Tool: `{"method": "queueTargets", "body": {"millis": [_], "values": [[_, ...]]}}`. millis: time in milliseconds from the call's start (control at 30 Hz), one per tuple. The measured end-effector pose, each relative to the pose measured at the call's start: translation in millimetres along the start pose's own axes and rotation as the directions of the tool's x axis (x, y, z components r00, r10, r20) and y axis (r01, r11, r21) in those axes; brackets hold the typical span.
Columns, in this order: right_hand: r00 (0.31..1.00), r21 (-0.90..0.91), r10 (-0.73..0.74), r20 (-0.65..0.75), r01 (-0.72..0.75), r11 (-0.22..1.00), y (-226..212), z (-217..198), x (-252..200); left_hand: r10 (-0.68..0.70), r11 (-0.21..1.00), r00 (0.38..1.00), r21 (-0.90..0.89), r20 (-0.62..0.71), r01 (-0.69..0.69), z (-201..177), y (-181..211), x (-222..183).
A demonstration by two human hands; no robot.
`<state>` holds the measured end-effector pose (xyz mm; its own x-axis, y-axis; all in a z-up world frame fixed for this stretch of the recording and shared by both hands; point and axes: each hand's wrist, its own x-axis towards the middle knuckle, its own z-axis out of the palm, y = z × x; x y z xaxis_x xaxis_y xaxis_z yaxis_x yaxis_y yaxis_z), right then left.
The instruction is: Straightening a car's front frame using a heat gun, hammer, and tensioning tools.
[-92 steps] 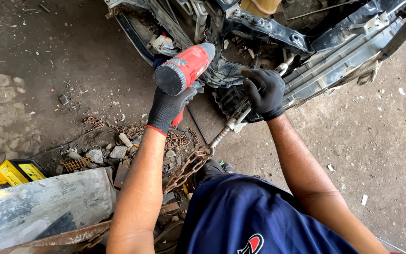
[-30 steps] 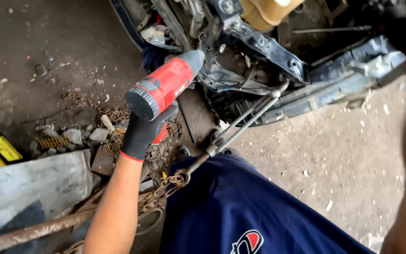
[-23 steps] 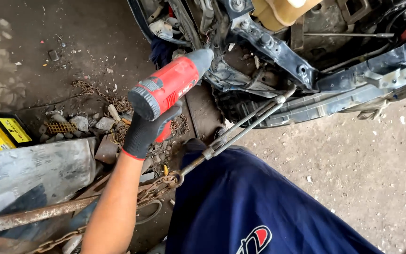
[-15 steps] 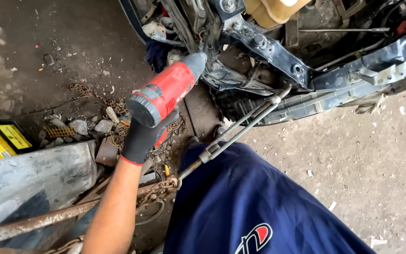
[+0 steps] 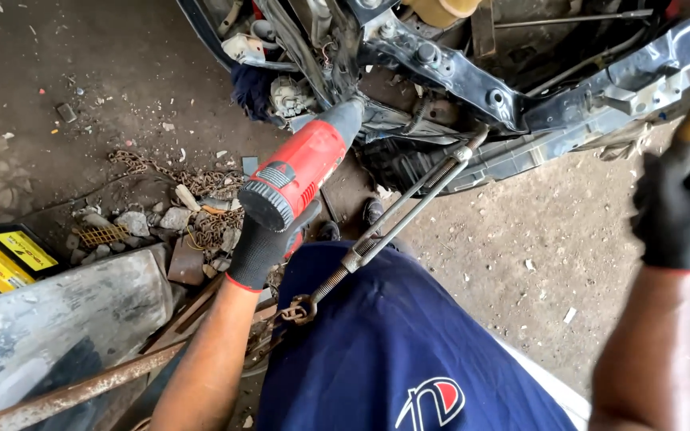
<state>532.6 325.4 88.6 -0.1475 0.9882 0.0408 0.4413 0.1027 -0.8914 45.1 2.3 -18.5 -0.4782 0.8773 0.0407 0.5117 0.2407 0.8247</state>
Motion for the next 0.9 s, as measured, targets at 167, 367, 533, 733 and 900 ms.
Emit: {"method": "queueTargets", "body": {"millis": [167,367,533,733,900], "values": [[0.992,0.455,0.036,0.121,-0.088,0.886,56,89,-86,0.044,0.998,0.997,-0.036,0.058,-0.042,5,-3,0],[0.922,0.640,0.130,0.364,-0.349,0.685,114,147,-176,-0.089,0.990,0.994,-0.107,0.070,0.096,-2,9,-3],[0.786,0.268,0.462,0.411,-0.589,0.762,146,178,-199,-0.160,0.986,0.979,-0.022,0.129,0.164,-4,3,0],[0.623,0.055,0.518,0.586,-0.668,0.742,85,237,-156,0.079,0.996,0.997,0.047,0.009,-0.079,-14,5,5],[0.637,0.025,0.407,0.654,-0.556,0.831,104,289,-107,0.076,0.997,0.997,0.016,-0.005,-0.076,-22,9,8]]}}
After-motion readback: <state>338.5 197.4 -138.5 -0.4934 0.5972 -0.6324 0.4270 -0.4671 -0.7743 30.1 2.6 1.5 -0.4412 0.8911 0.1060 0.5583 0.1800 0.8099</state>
